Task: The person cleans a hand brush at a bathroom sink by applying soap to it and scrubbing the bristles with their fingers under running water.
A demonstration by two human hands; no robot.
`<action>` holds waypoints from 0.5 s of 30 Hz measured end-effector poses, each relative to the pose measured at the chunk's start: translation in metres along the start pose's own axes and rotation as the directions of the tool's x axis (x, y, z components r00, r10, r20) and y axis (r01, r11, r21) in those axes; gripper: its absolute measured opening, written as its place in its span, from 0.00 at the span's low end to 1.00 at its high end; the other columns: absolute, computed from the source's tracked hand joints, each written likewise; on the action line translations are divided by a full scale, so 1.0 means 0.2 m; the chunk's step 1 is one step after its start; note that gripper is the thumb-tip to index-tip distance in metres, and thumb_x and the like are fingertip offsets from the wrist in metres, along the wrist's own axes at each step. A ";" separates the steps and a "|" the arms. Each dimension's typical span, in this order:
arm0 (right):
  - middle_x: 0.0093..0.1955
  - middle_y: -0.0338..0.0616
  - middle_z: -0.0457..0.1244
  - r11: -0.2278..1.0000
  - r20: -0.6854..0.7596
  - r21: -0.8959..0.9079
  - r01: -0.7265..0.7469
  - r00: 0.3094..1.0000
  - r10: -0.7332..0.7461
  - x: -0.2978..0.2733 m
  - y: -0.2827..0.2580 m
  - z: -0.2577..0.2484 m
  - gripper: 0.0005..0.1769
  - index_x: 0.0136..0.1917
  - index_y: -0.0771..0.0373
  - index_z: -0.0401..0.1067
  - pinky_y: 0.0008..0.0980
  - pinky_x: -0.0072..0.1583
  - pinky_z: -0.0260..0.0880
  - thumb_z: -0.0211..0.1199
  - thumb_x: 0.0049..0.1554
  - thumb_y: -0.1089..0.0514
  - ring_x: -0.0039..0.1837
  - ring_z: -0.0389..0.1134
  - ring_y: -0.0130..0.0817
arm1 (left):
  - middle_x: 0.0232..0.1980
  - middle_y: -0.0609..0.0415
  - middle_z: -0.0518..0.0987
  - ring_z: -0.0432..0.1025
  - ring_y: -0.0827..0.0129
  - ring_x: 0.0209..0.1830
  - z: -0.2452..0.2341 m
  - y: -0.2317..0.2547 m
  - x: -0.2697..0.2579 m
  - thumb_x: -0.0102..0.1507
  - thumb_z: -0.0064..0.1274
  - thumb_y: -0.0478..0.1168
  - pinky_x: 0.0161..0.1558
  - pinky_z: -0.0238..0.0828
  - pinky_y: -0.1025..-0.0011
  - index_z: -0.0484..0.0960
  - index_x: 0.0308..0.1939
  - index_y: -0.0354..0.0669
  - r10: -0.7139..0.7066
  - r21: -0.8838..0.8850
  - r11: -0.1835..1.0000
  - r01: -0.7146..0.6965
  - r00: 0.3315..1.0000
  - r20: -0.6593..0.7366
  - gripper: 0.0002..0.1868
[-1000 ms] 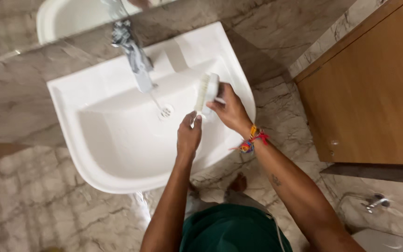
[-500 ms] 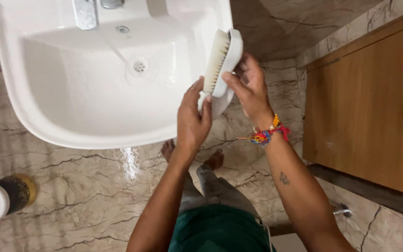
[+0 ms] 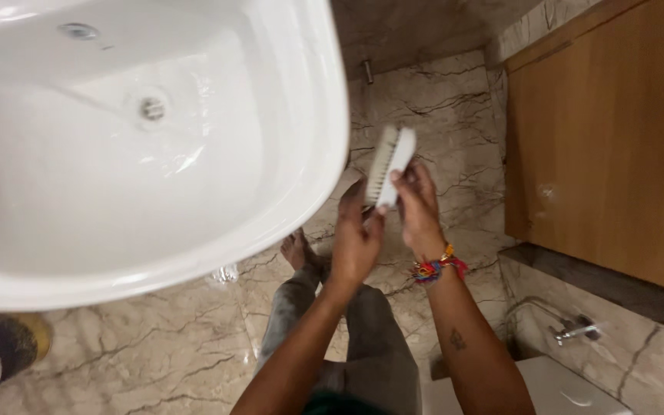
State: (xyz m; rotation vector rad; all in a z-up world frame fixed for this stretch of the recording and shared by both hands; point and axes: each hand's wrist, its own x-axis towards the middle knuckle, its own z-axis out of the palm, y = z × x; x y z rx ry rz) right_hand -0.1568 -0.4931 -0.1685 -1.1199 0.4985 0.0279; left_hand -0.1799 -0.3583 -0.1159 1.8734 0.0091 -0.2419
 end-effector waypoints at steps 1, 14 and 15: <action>0.56 0.41 0.63 1.000 -0.002 -0.012 -0.025 1.000 0.025 0.06 0.13 -0.04 0.30 0.69 0.67 0.62 0.30 0.52 0.71 0.66 0.58 0.54 0.55 0.67 0.29 | 0.67 0.32 0.68 0.74 0.44 0.61 0.02 -0.13 0.07 0.66 0.51 0.38 0.57 0.77 0.55 0.61 0.73 0.32 -0.118 -0.079 0.990 0.120 0.993 0.021 0.32; 0.38 0.52 0.52 0.979 -0.082 -0.184 -0.083 0.994 0.069 0.91 1.84 -0.58 0.36 0.48 0.89 0.56 0.35 0.41 0.58 0.75 0.65 0.53 0.37 0.56 0.35 | 0.52 0.48 0.80 0.77 0.59 0.49 0.45 -1.96 0.55 0.63 0.61 0.40 0.47 0.75 0.62 0.72 0.65 0.40 -0.299 0.007 0.954 0.299 0.952 0.061 0.27; 0.41 0.50 0.57 0.983 -0.150 -0.151 -0.106 0.985 0.083 0.97 1.96 -0.61 0.33 0.53 0.82 0.57 0.32 0.41 0.63 0.75 0.61 0.54 0.39 0.60 0.32 | 0.52 0.50 0.77 0.76 0.61 0.49 0.48 -2.09 0.60 0.64 0.60 0.40 0.46 0.76 0.64 0.70 0.66 0.41 -0.336 -0.114 0.930 0.349 0.934 0.119 0.28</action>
